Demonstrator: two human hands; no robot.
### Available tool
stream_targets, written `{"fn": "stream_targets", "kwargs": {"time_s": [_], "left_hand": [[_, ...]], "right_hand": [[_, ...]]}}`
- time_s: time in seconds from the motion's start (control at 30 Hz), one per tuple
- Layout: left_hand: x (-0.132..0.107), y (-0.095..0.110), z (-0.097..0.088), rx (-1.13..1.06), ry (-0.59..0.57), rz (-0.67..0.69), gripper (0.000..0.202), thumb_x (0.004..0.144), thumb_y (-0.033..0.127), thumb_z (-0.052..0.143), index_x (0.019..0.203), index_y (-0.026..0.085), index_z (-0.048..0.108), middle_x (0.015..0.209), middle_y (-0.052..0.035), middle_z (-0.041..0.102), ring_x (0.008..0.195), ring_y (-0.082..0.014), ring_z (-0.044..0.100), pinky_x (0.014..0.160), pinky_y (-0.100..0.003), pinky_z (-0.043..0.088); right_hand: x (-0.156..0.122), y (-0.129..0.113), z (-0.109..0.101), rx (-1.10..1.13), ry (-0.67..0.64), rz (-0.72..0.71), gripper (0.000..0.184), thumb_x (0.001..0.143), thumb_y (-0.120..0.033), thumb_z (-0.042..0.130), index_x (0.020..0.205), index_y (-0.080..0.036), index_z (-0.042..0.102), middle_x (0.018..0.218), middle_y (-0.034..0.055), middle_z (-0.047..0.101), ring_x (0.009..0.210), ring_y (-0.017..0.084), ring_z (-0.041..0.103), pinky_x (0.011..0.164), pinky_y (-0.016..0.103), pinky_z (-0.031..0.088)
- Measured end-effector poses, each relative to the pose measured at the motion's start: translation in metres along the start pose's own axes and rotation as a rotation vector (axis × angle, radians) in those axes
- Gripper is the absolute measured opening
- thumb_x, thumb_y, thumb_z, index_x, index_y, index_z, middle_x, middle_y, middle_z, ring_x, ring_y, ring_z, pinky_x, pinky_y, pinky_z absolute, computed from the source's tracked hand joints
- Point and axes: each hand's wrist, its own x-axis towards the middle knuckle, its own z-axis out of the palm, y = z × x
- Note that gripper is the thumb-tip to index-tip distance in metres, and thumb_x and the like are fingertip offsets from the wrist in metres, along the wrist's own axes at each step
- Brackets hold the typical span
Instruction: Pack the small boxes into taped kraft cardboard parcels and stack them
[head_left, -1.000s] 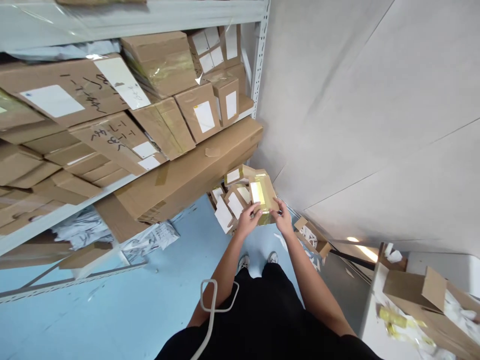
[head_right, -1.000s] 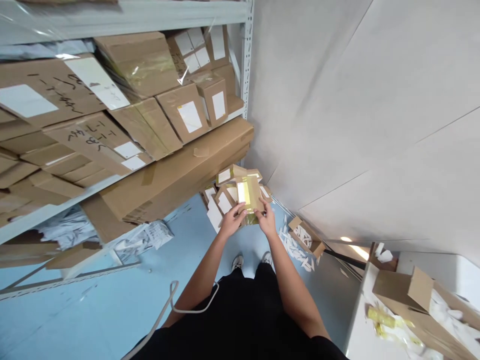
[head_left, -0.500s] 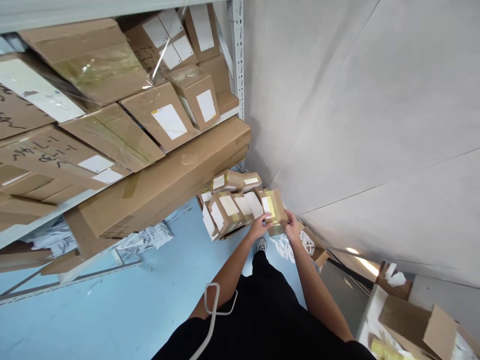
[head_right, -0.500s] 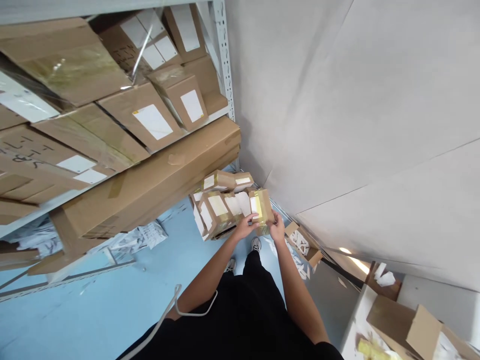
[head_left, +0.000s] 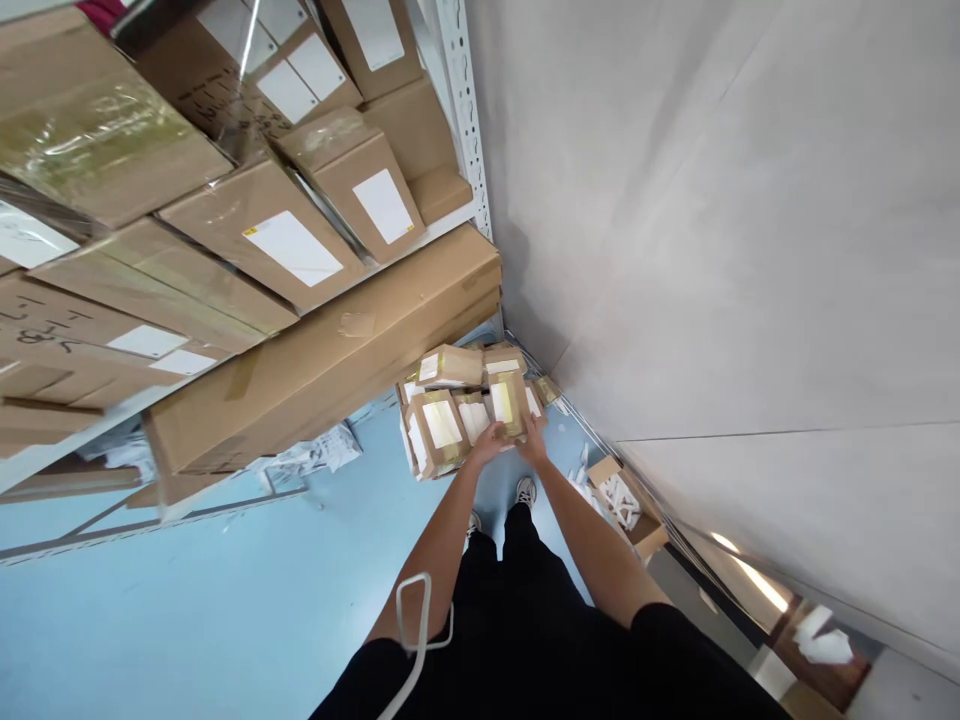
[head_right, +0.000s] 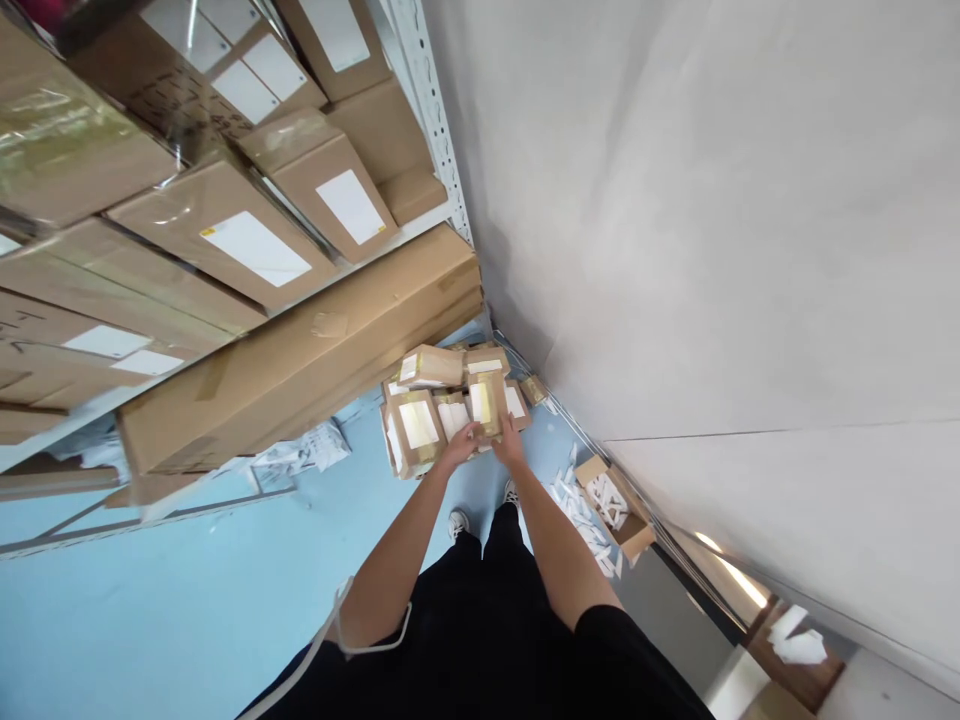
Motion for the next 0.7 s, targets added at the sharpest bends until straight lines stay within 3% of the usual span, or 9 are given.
{"fn": "stream_targets", "kwargs": {"time_s": [0.07, 0.23, 0.4, 0.5, 0.57, 0.7], "left_hand": [[0.001, 0.0, 0.002, 0.005, 0.0, -0.069, 0.052, 0.082, 0.038, 0.078, 0.13, 0.02, 0.068, 0.11, -0.0103, 0.077, 0.103, -0.0264, 0.073, 0.093, -0.041, 0.058], [-0.002, 0.008, 0.013, 0.034, 0.01, -0.01, 0.055, 0.082, 0.032, 0.078, 0.134, 0.023, 0.067, 0.128, -0.0121, 0.073, 0.122, -0.03, 0.067, 0.107, -0.047, 0.052], [0.006, 0.017, 0.015, 0.192, 0.11, 0.005, 0.063, 0.081, 0.02, 0.072, 0.142, 0.017, 0.06, 0.156, -0.0205, 0.051, 0.144, -0.0362, 0.05, 0.12, -0.053, 0.038], [0.013, 0.016, 0.009, 0.268, 0.147, 0.019, 0.071, 0.079, 0.018, 0.07, 0.148, 0.017, 0.054, 0.166, -0.0193, 0.037, 0.155, -0.0382, 0.033, 0.124, -0.056, 0.03], [0.015, 0.011, 0.008, 0.291, 0.086, 0.056, 0.074, 0.077, 0.016, 0.071, 0.149, 0.018, 0.053, 0.165, -0.0185, 0.04, 0.157, -0.0368, 0.029, 0.126, -0.054, 0.027], [0.008, -0.007, 0.018, 0.267, 0.016, 0.037, 0.069, 0.078, 0.018, 0.071, 0.145, 0.017, 0.057, 0.153, -0.0214, 0.054, 0.15, -0.0378, 0.042, 0.124, -0.053, 0.031]], "right_hand": [[0.008, 0.008, 0.002, -0.021, 0.015, 0.018, 0.075, 0.073, -0.024, 0.066, 0.147, -0.017, 0.054, 0.158, 0.0171, 0.05, 0.153, 0.033, 0.038, 0.122, 0.052, 0.038], [0.024, 0.017, -0.002, -0.007, 0.039, 0.0, 0.058, 0.08, -0.03, 0.065, 0.138, -0.022, 0.063, 0.149, 0.0128, 0.061, 0.143, 0.031, 0.053, 0.118, 0.052, 0.044], [0.034, 0.003, -0.002, -0.065, 0.025, -0.001, 0.04, 0.083, -0.035, 0.068, 0.122, -0.025, 0.072, 0.143, 0.0114, 0.066, 0.125, 0.032, 0.067, 0.112, 0.052, 0.049], [0.037, -0.004, -0.001, -0.113, 0.024, -0.013, 0.035, 0.08, -0.034, 0.07, 0.114, -0.027, 0.074, 0.139, 0.0083, 0.069, 0.117, 0.03, 0.071, 0.111, 0.052, 0.05], [0.036, -0.007, 0.001, -0.144, 0.028, -0.031, 0.031, 0.079, -0.032, 0.07, 0.109, -0.028, 0.075, 0.133, 0.0071, 0.073, 0.113, 0.03, 0.072, 0.111, 0.052, 0.05], [0.027, -0.005, 0.008, -0.147, -0.006, -0.081, 0.031, 0.079, -0.026, 0.066, 0.108, -0.029, 0.076, 0.117, 0.0037, 0.079, 0.112, 0.029, 0.072, 0.11, 0.051, 0.051]]}}
